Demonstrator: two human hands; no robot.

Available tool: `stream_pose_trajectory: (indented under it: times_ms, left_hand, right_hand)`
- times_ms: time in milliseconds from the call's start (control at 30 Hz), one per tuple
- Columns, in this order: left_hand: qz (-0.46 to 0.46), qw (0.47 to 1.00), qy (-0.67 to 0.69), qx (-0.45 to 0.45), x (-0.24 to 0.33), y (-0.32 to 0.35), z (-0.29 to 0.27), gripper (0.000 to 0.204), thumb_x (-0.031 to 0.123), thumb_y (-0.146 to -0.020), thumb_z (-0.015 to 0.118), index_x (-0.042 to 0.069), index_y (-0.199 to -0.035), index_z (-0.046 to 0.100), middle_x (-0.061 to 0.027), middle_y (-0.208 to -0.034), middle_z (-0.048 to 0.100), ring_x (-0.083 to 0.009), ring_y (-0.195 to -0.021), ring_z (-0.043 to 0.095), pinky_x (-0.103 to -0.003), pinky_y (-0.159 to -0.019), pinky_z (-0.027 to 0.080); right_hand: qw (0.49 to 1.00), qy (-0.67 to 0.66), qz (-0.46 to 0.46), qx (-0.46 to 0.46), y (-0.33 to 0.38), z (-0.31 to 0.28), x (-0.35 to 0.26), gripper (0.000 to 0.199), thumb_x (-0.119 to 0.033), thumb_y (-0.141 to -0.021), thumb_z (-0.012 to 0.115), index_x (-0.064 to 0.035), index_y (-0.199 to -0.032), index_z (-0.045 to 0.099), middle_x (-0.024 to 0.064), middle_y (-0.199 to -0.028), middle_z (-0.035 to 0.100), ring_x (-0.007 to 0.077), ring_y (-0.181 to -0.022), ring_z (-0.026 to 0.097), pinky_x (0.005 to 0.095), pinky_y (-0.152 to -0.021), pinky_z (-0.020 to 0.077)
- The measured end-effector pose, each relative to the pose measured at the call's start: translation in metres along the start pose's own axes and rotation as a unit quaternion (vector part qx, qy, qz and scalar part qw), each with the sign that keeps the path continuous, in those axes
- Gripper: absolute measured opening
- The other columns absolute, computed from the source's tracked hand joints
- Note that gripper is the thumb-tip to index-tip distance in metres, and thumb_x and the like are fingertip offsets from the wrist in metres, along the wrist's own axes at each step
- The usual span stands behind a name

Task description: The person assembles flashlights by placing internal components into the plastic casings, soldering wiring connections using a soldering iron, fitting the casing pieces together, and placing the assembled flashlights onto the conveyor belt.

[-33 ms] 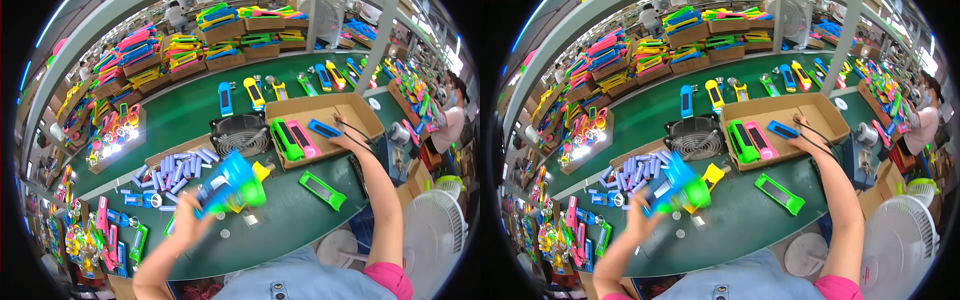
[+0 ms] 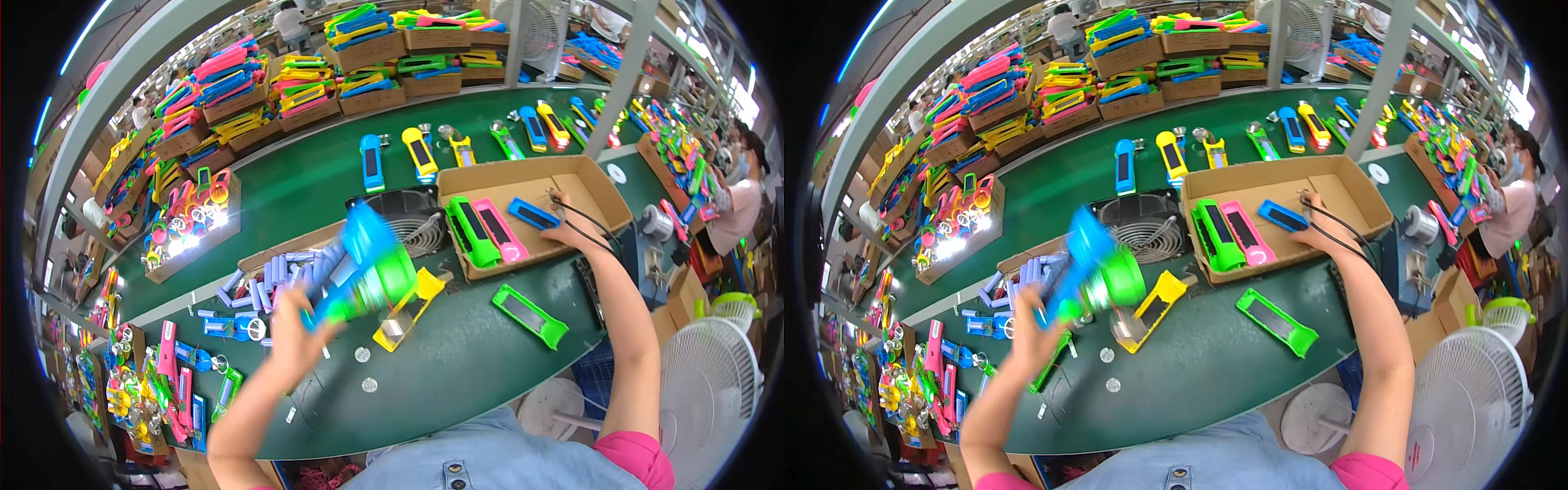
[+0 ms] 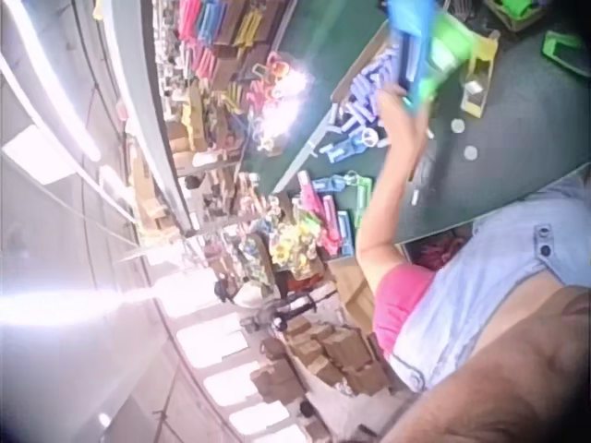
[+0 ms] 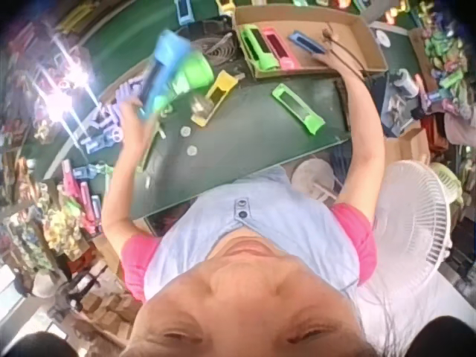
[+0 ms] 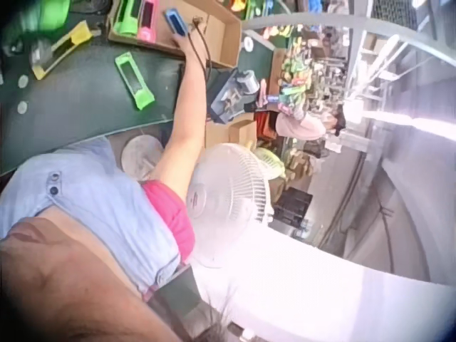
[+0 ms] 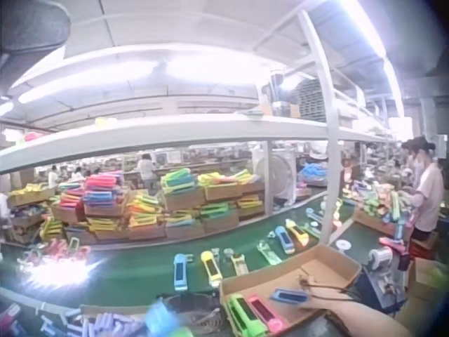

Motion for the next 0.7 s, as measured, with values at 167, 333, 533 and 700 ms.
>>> stream_pose_trajectory:
  times_ms: [167,333,533,700]
  left_hand:
    - [-0.051,0.980,-0.086,0.172,-0.121,-0.154,0.037,0.044,0.017,-0.069,0.074,0.003,-0.093,0.039,-0.0175,-0.078,0.052,-0.0365,-0.075,0.053,-0.042,-0.066,0.042]
    - [-0.280,0.939,-0.190,0.062,-0.218,-0.180,0.115,0.056,0.030,-0.065,0.077,0.005,-0.100,0.041,-0.0172,-0.096,0.057,-0.0365,-0.091,0.056,-0.048,-0.074,0.045]
    - [-0.219,0.939,-0.228,-0.136,-0.226,-0.166,0.060,0.057,0.057,-0.071,0.062,0.006,-0.096,0.059,-0.0189,-0.102,0.055,-0.0359,-0.099,0.054,-0.048,-0.082,0.044]
    - [-0.122,0.956,-0.199,-0.175,-0.132,-0.082,-0.048,0.036,0.037,-0.079,0.058,0.003,-0.069,0.065,-0.0164,-0.063,0.060,-0.0338,-0.063,0.060,-0.042,-0.062,0.049]
  right_hand:
    - [0.995,0.005,0.036,-0.095,0.000,-0.026,-0.037,0.094,-0.025,-0.054,0.081,-0.0079,-0.129,0.028,0.0234,-0.115,0.052,0.0393,-0.109,0.050,0.0414,-0.090,0.0408]
    - [0.994,0.010,0.027,-0.106,-0.008,-0.012,-0.019,0.097,-0.019,-0.053,0.083,-0.0103,-0.130,0.026,0.0219,-0.117,0.052,0.0385,-0.110,0.049,0.0394,-0.091,0.0394]
    - [0.993,-0.016,0.056,-0.105,-0.013,-0.011,-0.035,0.078,-0.003,-0.054,0.070,-0.0095,-0.124,0.036,0.0225,-0.109,0.054,0.0388,-0.108,0.049,0.0399,-0.090,0.0407]
    - [0.994,-0.106,0.033,-0.007,-0.015,0.002,0.038,0.063,-0.004,-0.067,0.060,-0.0042,-0.126,0.039,0.0165,-0.112,0.058,0.0193,-0.077,0.061,0.0281,-0.057,0.0475]
Point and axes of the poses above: each hand's wrist, its own y-axis away from the middle knuckle, its own z-axis out of the palm, x = y × z, the point moved 1 cm from there along -y, towards the middle knuckle
